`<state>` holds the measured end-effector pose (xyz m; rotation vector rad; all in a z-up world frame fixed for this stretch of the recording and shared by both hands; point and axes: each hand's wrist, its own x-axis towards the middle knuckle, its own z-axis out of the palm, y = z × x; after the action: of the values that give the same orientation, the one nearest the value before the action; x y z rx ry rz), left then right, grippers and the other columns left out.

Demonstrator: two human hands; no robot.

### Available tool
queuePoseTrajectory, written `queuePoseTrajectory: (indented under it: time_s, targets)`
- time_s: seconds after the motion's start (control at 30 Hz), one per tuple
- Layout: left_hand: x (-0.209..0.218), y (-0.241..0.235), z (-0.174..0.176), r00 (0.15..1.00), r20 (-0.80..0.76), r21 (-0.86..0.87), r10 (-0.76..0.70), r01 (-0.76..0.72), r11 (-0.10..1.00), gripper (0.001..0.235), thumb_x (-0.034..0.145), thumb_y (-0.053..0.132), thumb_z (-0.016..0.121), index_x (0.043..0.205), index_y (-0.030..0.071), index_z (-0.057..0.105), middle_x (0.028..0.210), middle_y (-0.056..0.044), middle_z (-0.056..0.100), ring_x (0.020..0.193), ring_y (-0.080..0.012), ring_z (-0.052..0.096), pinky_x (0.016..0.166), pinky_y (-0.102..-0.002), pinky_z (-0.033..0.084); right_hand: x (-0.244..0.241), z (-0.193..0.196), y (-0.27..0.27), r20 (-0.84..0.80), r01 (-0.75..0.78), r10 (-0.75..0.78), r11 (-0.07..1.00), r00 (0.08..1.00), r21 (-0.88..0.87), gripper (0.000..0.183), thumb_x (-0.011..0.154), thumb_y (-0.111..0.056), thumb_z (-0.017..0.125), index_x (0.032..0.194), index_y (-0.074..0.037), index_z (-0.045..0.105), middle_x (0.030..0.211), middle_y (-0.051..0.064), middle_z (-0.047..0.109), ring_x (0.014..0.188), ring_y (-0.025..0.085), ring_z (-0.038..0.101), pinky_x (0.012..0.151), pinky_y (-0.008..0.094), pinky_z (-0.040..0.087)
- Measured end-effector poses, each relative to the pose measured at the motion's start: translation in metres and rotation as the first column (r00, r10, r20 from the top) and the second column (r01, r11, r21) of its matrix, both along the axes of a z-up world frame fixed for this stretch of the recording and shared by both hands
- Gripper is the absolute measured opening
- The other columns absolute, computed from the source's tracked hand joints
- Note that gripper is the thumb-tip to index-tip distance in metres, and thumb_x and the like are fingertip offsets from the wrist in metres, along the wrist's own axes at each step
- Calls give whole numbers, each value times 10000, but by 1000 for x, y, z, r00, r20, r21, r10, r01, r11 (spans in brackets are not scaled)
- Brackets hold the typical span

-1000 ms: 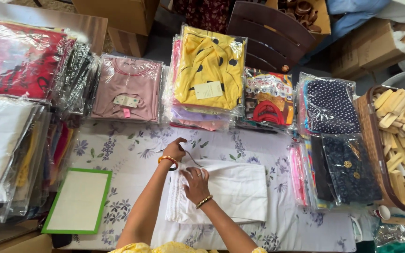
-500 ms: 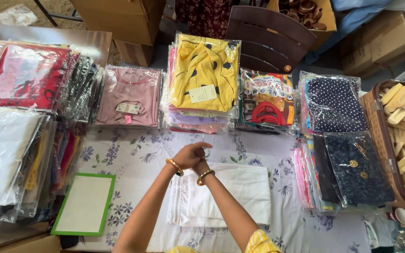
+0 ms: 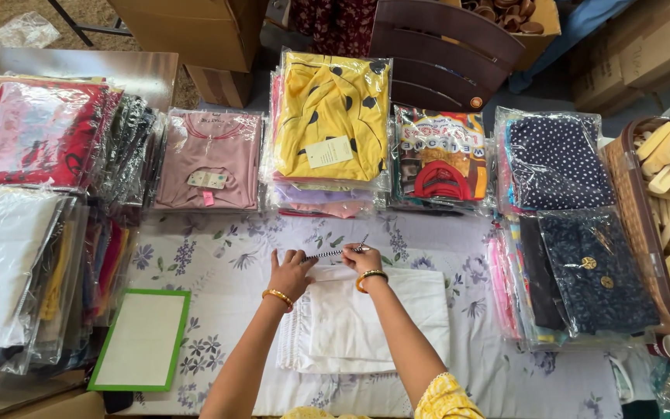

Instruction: The person folds a white garment on a table, smoothing and turning it, then folds a blue garment and wraps it in clear plastic film. Packaged clothing stacks line the table around the work area.

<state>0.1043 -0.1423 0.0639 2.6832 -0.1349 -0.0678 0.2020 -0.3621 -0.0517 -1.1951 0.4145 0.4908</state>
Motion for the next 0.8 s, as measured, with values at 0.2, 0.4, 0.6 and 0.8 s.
queuePoseTrajectory:
  time_s: [0.2, 0.4, 0.6, 0.8]
  targets:
    - [-3, 2, 3, 994, 95, 42, -62, 58, 997, 229, 704, 242, 841, 889, 168, 730, 1122, -13, 600, 1209, -236, 522, 1156, -583, 309, 4, 25, -29, 61, -7, 17, 986, 998, -169, 106, 833, 35, 746, 939, 30, 749, 832, 100, 752, 730, 178, 736, 689, 287, 631]
    - [-15, 7, -2, 961, 224, 2, -161, 165, 986, 211, 707, 225, 831, 848, 132, 705, 1015, 0, 615, 1111, -211, 571, 1137, -541, 342, -2, 70, -35, 217, -247, 653, 541, 726, -804, 141, 724, -50, 799, 859, -87, 812, 811, 56, 794, 737, 149, 748, 708, 305, 591]
    - [-18, 9, -4, 969, 201, 42, -146, 141, 989, 182, 740, 231, 819, 856, 145, 708, 956, 8, 607, 1041, -199, 584, 1143, -538, 343, 3, 83, -46, -143, -480, 844, 148, 518, -865, 115, 747, -145, 823, 862, -158, 814, 886, 43, 792, 817, 200, 752, 789, 325, 581]
    - [-12, 6, 17, 969, 204, -2, -140, 144, 990, 368, 751, 160, 778, 1115, 129, 734, 964, 1, 609, 1013, -220, 579, 1088, -558, 338, 1, 70, -56, -177, -516, 832, 148, 526, -844, 116, 752, -111, 779, 840, -177, 818, 895, 26, 795, 851, 188, 752, 801, 324, 584]
